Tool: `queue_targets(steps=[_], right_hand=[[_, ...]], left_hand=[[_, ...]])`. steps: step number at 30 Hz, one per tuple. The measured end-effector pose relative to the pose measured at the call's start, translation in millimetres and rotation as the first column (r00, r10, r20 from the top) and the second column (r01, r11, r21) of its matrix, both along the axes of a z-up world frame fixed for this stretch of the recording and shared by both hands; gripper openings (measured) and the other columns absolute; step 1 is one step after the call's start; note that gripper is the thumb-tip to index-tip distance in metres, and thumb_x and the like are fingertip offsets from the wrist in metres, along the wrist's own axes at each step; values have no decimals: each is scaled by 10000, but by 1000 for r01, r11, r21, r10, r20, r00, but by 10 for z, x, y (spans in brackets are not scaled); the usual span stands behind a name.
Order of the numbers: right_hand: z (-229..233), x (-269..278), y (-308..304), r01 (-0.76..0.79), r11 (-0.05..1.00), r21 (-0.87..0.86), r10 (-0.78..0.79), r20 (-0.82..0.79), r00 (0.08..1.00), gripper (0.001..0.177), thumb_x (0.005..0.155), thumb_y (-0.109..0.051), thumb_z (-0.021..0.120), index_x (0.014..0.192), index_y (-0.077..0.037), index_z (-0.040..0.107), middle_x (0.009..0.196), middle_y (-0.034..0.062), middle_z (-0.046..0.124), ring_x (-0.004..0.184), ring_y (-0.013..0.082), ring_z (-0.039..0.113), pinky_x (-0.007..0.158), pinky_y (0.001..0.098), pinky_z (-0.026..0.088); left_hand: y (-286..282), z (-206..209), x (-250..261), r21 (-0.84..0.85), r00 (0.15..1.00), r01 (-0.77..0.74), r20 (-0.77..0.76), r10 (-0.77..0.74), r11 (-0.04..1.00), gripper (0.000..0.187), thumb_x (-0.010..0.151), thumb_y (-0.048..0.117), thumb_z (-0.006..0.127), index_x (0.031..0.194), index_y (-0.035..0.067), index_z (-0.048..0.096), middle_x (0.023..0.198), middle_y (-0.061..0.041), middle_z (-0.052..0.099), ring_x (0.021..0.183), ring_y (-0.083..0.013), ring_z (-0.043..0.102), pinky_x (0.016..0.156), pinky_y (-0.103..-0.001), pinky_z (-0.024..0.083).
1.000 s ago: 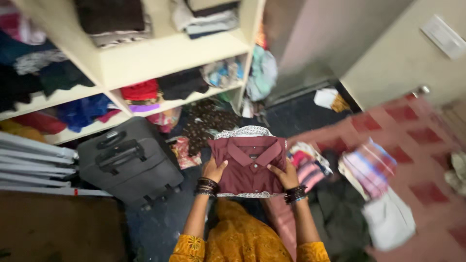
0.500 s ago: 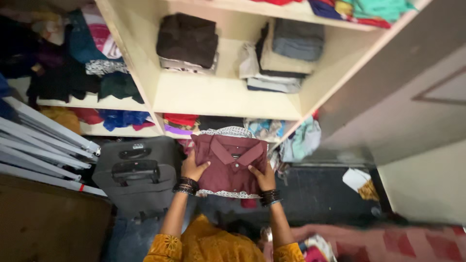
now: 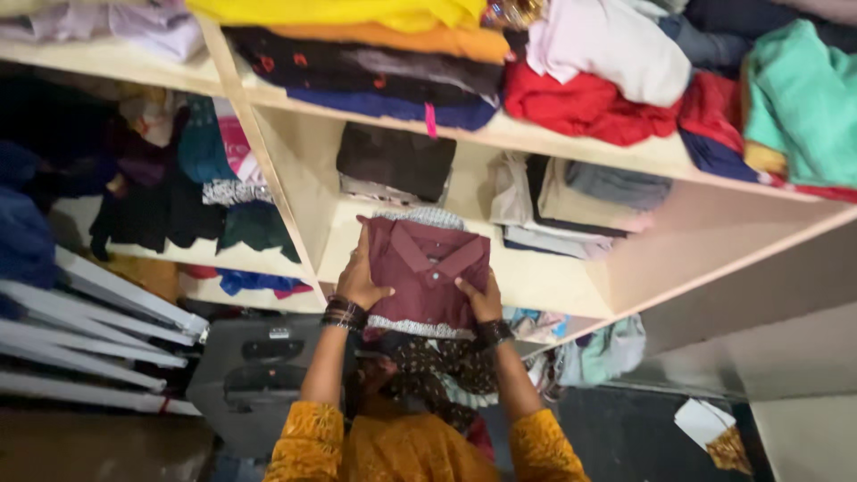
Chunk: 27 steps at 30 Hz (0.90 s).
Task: The person repeatedly picks up folded garments from a bed, carries them to a wardrobe, and places them onto shelves. The items include shirts, pants, and shorts of various colors and patterns. The person handles each item individually and stacks them in the wardrobe.
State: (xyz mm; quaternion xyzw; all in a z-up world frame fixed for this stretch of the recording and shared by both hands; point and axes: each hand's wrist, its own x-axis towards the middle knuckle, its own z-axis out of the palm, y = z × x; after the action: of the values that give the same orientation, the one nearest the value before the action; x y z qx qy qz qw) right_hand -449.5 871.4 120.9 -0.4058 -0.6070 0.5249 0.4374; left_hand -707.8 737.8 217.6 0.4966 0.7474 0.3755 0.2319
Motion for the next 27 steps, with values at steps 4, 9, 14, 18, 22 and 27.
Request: queue_targets(steps=[4, 9, 14, 18, 22, 27], right_hand=[[76, -474, 715, 13, 997, 82, -12, -14, 1000, 580, 834, -95, 800, 1351, -7, 553, 1268, 109, 691, 1154, 216, 653, 1015, 354, 503], [58, -1092, 1735, 30, 960, 278, -35, 13, 999, 520, 866, -110, 798, 1327, 9, 588, 1255, 127, 698, 1149, 245, 659, 1021, 379, 511], [-74, -1402, 2209, 40, 925, 379, -148, 261, 954, 518, 862, -111, 791, 1324, 6, 588, 1262, 142, 685, 1157, 268, 647, 1021, 393, 507], [-130, -1416, 2249, 37, 906, 422, -237, 431, 871, 516, 859, -113, 786, 1321, 4, 587, 1268, 153, 675, 1163, 286, 638, 1021, 405, 504], [-123, -1402, 2310, 40, 894, 446, -290, 508, 811, 514, 856, -114, 780, 1319, 1, 586, 1274, 165, 664, 1169, 305, 629, 1021, 417, 500], [-134, -1388, 2393, 51, 883, 466, -343, 567, 749, 512, 853, -115, 773, 1315, -2, 586, 1281, 179, 651, 1177, 327, 617, 1021, 431, 496]], left_hand=[[624, 207, -445, 91, 996, -13, -91, 21, 996, 1436, 561, 60, 923, 1630, 198, -27, 1490, -273, 469, 1298, -454, 517, 1043, -464, 480], [1583, 141, -1019, 30, 982, -57, -178, 61, 998, 1311, 605, 72, 885, 1602, 190, 43, 1484, -259, 480, 1304, -443, 515, 1060, -472, 462], [2284, -258, -1400, 17, 966, -85, -244, 87, 996, 1187, 649, 84, 848, 1575, 182, 112, 1478, -246, 490, 1311, -432, 513, 1077, -479, 444], [2498, -559, -1633, 6, 954, -114, -277, 111, 993, 1089, 684, 94, 818, 1553, 175, 168, 1474, -236, 498, 1316, -423, 511, 1091, -485, 429], [2497, -787, -1779, -2, 950, -128, -287, 122, 992, 992, 720, 104, 789, 1531, 169, 223, 1469, -225, 506, 1321, -415, 510, 1105, -492, 414], [2393, -1003, -1824, -10, 951, -126, -286, 118, 992, 872, 764, 116, 751, 1504, 161, 293, 1464, -212, 516, 1328, -404, 508, 1122, -499, 396]])
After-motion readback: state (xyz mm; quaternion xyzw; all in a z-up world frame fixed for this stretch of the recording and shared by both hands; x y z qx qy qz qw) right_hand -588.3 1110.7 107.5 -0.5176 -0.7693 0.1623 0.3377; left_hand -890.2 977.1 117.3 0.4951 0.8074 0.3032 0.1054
